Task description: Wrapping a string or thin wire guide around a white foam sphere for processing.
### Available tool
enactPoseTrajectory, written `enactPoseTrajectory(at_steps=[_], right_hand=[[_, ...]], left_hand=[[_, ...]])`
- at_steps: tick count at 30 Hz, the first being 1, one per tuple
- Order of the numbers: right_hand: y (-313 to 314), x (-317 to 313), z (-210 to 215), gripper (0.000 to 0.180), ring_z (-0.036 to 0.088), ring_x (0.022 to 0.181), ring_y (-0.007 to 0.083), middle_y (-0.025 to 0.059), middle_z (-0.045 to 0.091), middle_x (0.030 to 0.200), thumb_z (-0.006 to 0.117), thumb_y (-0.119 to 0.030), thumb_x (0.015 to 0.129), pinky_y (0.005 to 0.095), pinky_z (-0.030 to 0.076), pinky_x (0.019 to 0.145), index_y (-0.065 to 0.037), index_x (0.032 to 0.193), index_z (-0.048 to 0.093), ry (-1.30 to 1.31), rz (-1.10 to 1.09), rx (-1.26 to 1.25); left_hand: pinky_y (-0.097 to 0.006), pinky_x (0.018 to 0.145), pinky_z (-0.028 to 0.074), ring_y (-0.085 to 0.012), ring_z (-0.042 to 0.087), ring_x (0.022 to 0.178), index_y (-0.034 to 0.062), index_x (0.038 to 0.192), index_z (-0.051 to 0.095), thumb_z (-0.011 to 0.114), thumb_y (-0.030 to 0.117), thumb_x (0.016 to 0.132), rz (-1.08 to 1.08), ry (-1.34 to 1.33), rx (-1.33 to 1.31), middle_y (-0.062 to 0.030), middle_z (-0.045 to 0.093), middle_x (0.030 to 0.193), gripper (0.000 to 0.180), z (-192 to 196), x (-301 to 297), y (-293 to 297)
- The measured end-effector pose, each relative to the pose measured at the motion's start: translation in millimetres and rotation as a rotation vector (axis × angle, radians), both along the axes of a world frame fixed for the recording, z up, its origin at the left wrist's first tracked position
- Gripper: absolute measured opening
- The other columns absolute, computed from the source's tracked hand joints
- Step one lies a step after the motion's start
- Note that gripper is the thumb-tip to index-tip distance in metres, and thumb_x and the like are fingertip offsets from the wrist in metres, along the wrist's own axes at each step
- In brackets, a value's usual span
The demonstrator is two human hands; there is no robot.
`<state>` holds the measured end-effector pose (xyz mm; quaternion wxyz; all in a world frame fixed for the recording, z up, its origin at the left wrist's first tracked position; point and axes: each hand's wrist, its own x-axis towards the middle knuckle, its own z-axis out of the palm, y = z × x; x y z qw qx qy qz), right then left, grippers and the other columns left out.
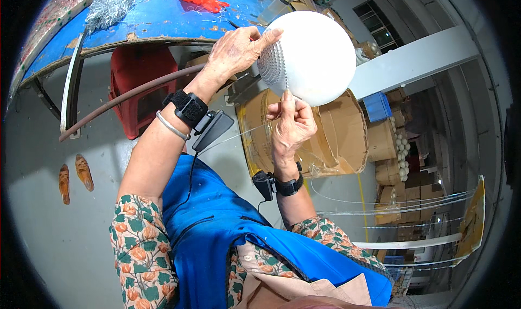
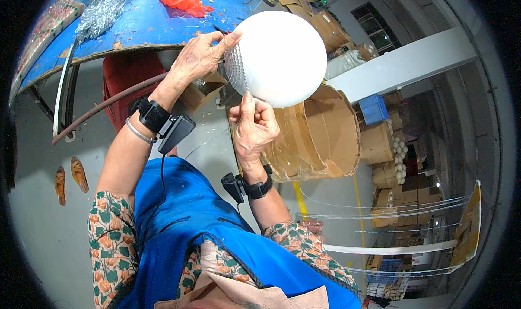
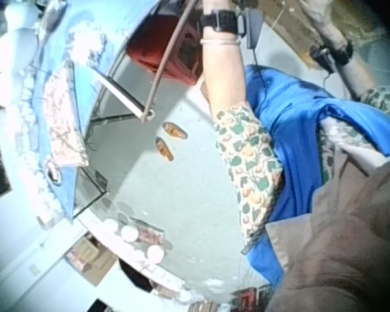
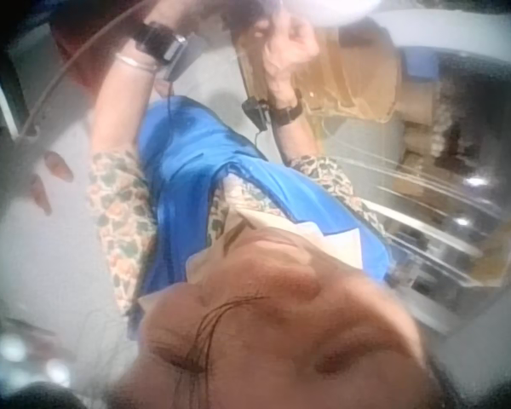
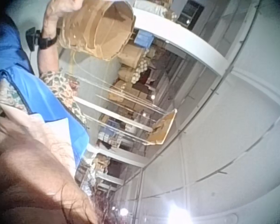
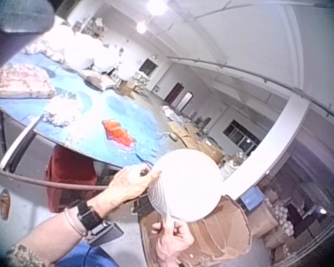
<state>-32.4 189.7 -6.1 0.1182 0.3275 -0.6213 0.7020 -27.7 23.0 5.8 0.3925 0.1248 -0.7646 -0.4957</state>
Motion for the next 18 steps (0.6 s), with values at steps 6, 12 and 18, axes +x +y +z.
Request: enactPoseTrajectory(at_steps=[6,12,18], right_hand=[[-1,-4,-1,0.021,0.049,0.044,0.0054,0.0062,0.058,0.055,0.059,-0.015,0.085,0.0183,0.041,0.044,0.000,0.071,0.054,-0.023,-0.004,0.010],[0,-4,2,0.020,0.051,0.045,0.0059,0.0060,0.059,0.057,0.058,-0.016,0.085,0.0178,0.042,0.044,0.000,0.073,0.055,-0.069,0.012,0.022],[8,13,9,0.019,0.051,0.046,0.0059,0.0064,0.059,0.058,0.058,-0.015,0.085,0.0177,0.042,0.044,0.001,0.075,0.055,-0.085,0.110,0.104]], left_hand=[[-0.040,0.072,0.044,-0.0307,0.059,0.080,-0.0028,0.082,0.059,0.040,0.075,0.071,-0.175,-0.092,0.055,-0.0180,0.060,0.075,0.081,3,9,-5],[-0.041,0.075,0.045,-0.0327,0.059,0.084,-0.0042,0.086,0.058,0.042,0.077,0.068,-0.063,-0.107,-0.203,-0.0214,0.060,0.082,0.084,0,13,2],[-0.042,0.075,0.045,-0.0348,0.059,0.084,-0.0021,0.090,0.057,0.043,0.076,0.067,-0.017,-0.108,-0.138,-0.0212,0.061,0.085,0.083,-6,9,-3]])
